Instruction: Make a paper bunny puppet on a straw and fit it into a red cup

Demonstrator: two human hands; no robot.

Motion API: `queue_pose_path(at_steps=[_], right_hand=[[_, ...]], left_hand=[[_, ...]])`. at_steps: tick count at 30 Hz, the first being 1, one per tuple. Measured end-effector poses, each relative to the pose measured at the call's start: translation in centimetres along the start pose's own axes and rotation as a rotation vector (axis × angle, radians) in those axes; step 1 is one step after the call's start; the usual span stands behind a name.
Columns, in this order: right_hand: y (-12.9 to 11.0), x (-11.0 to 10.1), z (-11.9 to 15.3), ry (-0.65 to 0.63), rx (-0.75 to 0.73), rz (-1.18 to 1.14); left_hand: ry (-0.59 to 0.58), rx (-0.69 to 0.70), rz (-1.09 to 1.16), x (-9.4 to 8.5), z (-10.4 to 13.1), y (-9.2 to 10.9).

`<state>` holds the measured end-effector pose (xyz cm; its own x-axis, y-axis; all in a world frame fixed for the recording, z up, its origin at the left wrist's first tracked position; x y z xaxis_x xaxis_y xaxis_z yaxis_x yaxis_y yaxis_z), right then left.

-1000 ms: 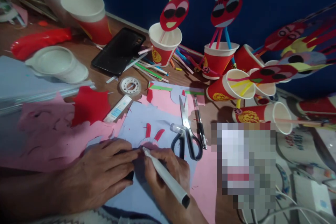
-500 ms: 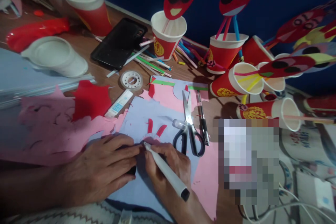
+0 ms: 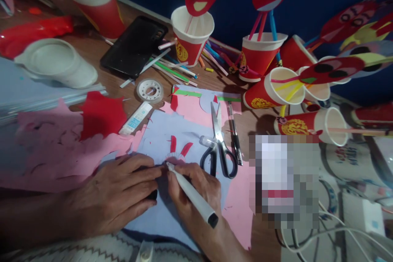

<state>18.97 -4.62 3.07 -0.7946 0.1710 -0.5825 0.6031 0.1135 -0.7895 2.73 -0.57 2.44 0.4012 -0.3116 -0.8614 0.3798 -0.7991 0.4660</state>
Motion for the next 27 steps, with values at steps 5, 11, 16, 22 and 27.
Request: queue_pose_path(at_steps=[5, 11, 16, 22, 27], right_hand=[[0.0, -0.02, -0.02, -0.001, -0.014, 0.037], [0.16, -0.15, 0.09, -0.01, -0.001, 0.06], [0.18, -0.27, 0.2, -0.011, -0.001, 0.094], [0.37, -0.62, 0.53, -0.023, 0.008, 0.122], [0.48, -0.65, 0.51, -0.016, 0.011, 0.135]], left_hand=[[0.0, -0.009, 0.003, -0.16, -0.07, 0.04], [0.007, 0.001, -0.006, -0.25, -0.29, 0.09], [0.016, 0.006, -0.013, -0.36, -0.28, 0.05], [0.02, 0.009, -0.013, -0.26, -0.19, -0.03], [0.013, 0.017, -0.022, -0.36, -0.27, 0.02]])
Point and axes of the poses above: each hand's wrist, its own z-axis away from the middle knuckle, its own x-axis out of the palm, y = z × x, the point moved 2 cm from there along -z, towards the middle knuckle, and after that the axes turned 6 degrees about -z, right-handed, at the moved point
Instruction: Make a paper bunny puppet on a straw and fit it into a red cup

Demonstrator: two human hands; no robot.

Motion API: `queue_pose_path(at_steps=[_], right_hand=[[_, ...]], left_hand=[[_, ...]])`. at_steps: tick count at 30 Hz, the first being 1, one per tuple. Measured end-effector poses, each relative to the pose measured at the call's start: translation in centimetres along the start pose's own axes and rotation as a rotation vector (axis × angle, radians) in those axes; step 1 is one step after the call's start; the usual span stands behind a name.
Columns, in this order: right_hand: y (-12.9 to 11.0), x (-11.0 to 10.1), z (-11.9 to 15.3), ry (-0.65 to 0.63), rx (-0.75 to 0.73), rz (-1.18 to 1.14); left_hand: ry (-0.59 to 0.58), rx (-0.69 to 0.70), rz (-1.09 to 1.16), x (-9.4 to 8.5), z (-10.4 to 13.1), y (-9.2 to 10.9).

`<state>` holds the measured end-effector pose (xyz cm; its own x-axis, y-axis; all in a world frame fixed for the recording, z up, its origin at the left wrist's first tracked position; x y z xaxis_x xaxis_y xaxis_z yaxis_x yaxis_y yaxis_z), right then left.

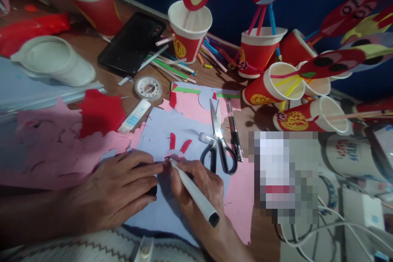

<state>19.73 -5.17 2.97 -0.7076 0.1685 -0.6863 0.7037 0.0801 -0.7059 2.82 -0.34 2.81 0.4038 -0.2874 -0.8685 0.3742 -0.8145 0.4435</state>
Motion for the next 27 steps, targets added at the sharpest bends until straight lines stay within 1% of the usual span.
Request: queue_pose_path(at_steps=[8, 15, 27], right_hand=[[-0.04, -0.48, 0.28, 0.039, 0.048, 0.074], [0.31, -0.5, 0.65, 0.052, 0.068, 0.086], [0.28, -0.76, 0.99, 0.07, 0.099, 0.111]], left_hand=[[-0.005, 0.003, 0.002, 0.12, 0.17, -0.1], [-0.01, -0.002, 0.014, 0.42, 0.42, -0.16], [-0.014, 0.011, 0.002, 0.35, 0.28, -0.18]])
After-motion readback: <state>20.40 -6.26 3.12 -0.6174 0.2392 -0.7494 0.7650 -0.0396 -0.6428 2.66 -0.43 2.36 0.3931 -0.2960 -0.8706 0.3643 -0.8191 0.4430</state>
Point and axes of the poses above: each hand's wrist, its own z-axis away from the middle knuckle, its own x-axis out of the palm, y = z × x, the point moved 2 cm from there along -z, towards the middle knuckle, and after that the axes turned 6 degrees about -z, right-handed, at the moved point
